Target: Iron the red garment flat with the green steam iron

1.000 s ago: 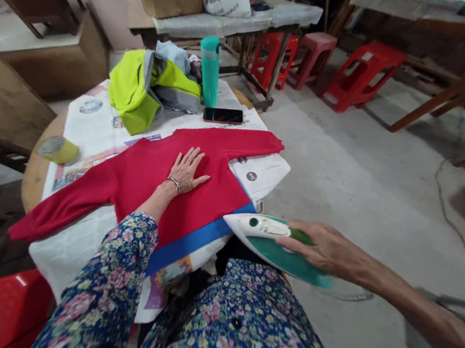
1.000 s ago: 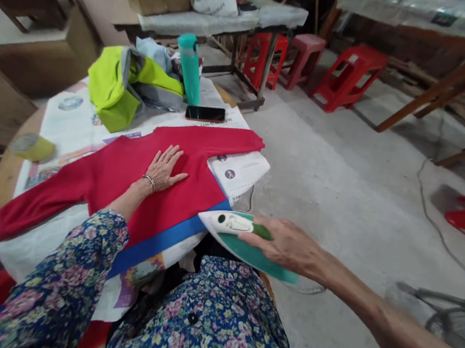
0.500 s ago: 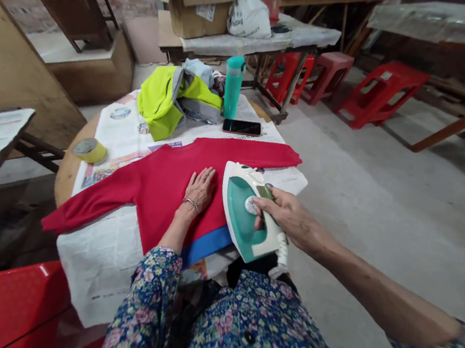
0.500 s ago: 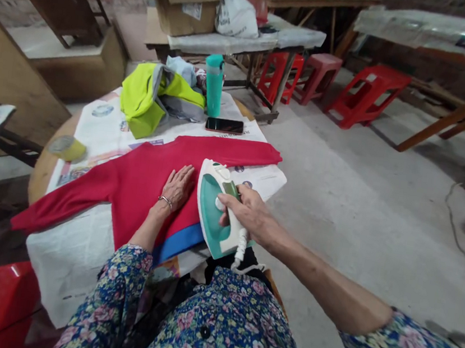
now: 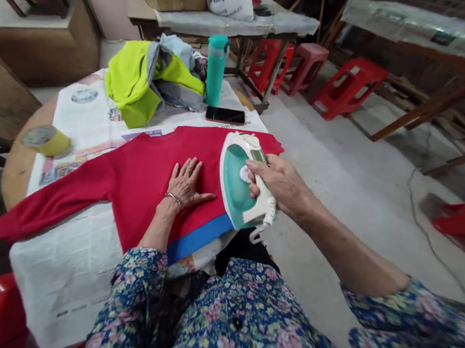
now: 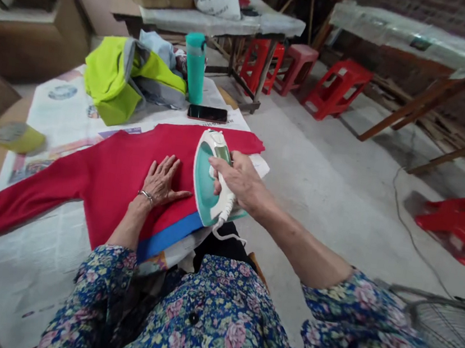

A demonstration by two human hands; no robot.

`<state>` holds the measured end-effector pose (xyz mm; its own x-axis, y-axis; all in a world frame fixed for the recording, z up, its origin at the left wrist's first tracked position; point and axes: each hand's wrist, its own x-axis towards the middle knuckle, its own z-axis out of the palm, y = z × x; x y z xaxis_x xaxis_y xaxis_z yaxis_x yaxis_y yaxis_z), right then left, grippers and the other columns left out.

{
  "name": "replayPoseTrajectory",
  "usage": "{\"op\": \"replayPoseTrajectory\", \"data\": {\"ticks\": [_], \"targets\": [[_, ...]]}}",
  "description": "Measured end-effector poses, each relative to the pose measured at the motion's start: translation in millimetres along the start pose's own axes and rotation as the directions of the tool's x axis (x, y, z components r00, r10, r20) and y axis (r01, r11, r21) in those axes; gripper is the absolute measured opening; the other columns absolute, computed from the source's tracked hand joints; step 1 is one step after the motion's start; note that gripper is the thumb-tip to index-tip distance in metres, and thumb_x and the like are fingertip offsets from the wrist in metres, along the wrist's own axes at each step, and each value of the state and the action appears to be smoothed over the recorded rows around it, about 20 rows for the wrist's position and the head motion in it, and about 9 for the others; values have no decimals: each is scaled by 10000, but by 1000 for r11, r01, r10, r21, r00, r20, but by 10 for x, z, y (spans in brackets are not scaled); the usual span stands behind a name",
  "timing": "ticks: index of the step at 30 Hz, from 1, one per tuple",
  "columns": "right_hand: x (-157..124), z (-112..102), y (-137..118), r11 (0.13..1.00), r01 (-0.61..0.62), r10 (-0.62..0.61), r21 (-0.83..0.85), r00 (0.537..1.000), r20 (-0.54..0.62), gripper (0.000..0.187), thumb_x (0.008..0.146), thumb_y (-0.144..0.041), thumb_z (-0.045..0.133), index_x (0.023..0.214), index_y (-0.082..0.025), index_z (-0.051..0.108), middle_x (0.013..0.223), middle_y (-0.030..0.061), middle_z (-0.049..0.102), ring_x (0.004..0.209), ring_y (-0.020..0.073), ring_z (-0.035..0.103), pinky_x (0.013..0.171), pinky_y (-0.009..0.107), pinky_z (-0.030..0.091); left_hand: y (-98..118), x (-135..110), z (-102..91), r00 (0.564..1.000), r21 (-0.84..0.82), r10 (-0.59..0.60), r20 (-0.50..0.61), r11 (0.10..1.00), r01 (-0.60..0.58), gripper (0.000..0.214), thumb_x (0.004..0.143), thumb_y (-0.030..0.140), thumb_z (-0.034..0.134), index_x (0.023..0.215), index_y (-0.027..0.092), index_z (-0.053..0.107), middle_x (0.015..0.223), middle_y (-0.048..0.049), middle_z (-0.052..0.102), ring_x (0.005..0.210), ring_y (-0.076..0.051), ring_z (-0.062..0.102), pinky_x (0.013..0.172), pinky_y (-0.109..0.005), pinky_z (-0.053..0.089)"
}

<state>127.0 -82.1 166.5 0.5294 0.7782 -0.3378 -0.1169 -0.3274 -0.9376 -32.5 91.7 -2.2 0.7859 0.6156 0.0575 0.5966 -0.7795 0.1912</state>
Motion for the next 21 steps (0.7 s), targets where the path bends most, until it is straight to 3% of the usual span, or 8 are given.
{"op": "replayPoseTrajectory", "data": {"ticks": [3, 7, 15, 18, 21], "targets": [[30, 126, -36, 1000, -10, 10, 6, 1000, 14, 293, 1059, -180, 655, 837, -236, 473, 618, -69, 566, 391, 67, 485, 365, 184, 448, -17, 1, 13, 1000, 13, 11, 7, 1000, -11, 1219, 810, 815, 753, 1744, 144, 348, 1823, -221, 291, 1702, -431, 242, 1386, -617, 187], [30, 176, -37, 990, -8, 14, -140, 999, 39, 292, 1043, -184, 681, 839, -235, 478, 610, -70, 569, 395, 74, 511, 367, 182, 424, -20, 1, 13, 1000, -17, 19, 8, 1000, -19, 1280, 786, 854, 743, 1748, 121, 327, 1821, -242, 274, 1707, -438, 222, 1383, -630, 171], [293, 207, 299, 941, 9, 36, -340, 991, 126, 325, 1037, -240, 701, 814, -241, 464, 548, -77, 558, 382, 78, 526, 386, 181, 419, -61, -24, -11, 995, -2, 86, 40, 996, -86, 1406, 743, 898, 739, 1754, 48, 259, 1820, -284, 227, 1710, -455, 191, 1378, -643, 153], [278, 116, 339, 912, 15, 43, -409, 990, 132, 318, 1040, -245, 681, 813, -246, 459, 544, -74, 551, 400, 88, 534, 405, 192, 428, -92, -9, 33, 996, 12, 84, 36, 996, -85, 1329, 791, 879, 713, 1752, 67, 286, 1816, -273, 254, 1705, -448, 215, 1376, -641, 171], [220, -43, 353, 887, -1, 41, -461, 996, 78, 302, 1024, -242, 683, 817, -246, 463, 559, -70, 550, 415, 95, 532, 418, 206, 430, -97, 15, 70, 998, 20, 50, 29, 999, -51, 1066, 951, 774, 595, 1747, 114, 334, 1817, -226, 294, 1704, -400, 253, 1380, -612, 197]]}}
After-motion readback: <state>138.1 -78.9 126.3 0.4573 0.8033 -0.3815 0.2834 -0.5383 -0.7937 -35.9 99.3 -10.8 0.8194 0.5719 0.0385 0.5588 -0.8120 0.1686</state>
